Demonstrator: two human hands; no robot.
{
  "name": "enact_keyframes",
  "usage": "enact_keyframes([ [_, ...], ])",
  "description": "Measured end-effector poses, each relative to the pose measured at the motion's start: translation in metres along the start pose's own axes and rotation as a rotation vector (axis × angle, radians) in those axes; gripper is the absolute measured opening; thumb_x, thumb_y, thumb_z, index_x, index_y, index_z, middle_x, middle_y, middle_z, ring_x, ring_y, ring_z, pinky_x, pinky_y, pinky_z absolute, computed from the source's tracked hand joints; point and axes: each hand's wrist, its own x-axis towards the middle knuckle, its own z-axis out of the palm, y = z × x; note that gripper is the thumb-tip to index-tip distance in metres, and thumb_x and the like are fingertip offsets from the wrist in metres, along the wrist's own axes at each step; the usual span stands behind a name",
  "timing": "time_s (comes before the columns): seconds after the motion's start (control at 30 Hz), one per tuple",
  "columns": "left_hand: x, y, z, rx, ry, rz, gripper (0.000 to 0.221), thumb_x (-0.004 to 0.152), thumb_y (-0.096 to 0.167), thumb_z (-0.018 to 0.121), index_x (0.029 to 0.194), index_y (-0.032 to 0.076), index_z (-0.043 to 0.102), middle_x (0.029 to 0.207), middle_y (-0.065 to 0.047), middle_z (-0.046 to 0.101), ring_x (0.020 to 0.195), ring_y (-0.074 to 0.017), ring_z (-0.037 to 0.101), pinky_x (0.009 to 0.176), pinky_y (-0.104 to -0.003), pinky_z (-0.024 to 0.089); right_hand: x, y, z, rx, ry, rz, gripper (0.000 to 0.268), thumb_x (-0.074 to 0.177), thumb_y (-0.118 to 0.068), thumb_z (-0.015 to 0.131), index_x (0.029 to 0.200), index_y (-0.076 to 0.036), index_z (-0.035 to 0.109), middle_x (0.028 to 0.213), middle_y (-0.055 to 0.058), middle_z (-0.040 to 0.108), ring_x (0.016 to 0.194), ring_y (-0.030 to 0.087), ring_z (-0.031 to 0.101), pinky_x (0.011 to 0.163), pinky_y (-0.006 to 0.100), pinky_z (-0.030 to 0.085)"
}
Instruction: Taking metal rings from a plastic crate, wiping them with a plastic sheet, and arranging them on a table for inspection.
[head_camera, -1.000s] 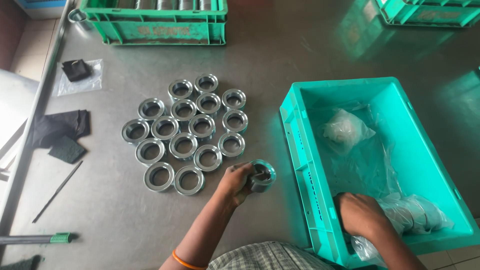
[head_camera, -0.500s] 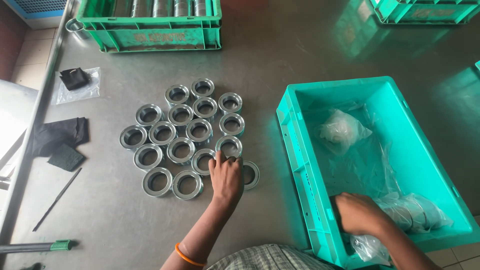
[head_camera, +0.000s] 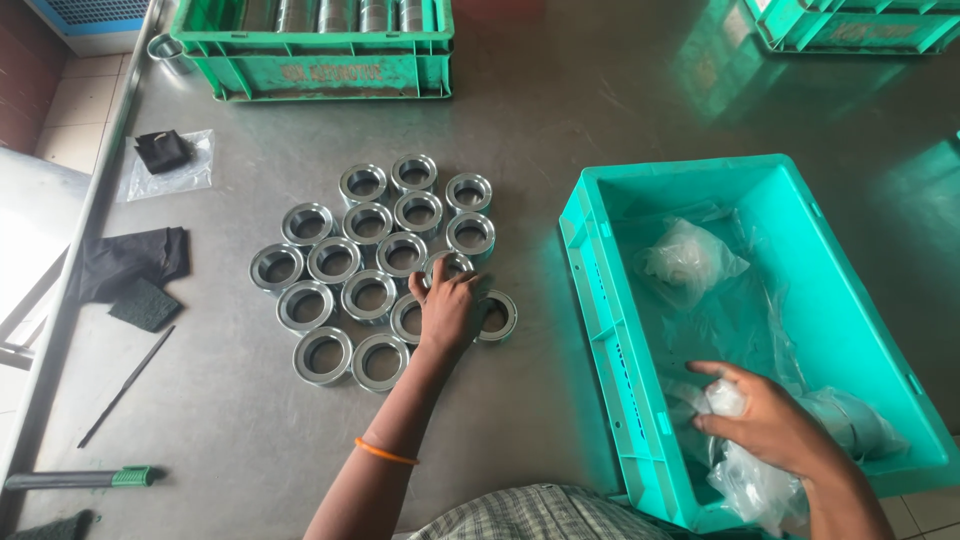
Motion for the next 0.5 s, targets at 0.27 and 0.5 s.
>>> enact_keyframes([
  [0.27, -0.06, 0.114, -0.068, -1.315, -0.279, 0.154, 0.053, 0.109, 0.045, 0.047, 0.141, 0.006, 0.063, 0.141, -0.012, 0.067, 0.139, -0.0235, 0.058, 0.118, -0.038, 0.04, -0.058, -0.054, 0.003, 0.6, 0.419, -0.253, 0.07, 0.071, 0.005, 0.073, 0.14, -0.001, 0.065, 0.109, 0.014, 0.075, 0.087, 0.021, 0.07, 0.073, 0.035, 0.057],
  [0.5, -0.074, 0.112, -0.084, -1.905, -0.363, 0.091, 0.089, 0.104, 0.058, 0.05, 0.162, -0.006, 0.029, 0.171, -0.02, 0.031, 0.157, -0.0299, 0.03, 0.126, -0.043, 0.026, -0.043, -0.084, 0.088, 0.781, -0.006, -0.388, 0.054, 0.077, -0.008, 0.08, 0.127, 0.004, 0.065, 0.105, 0.011, 0.075, 0.091, 0.018, 0.072, 0.079, 0.034, 0.058],
])
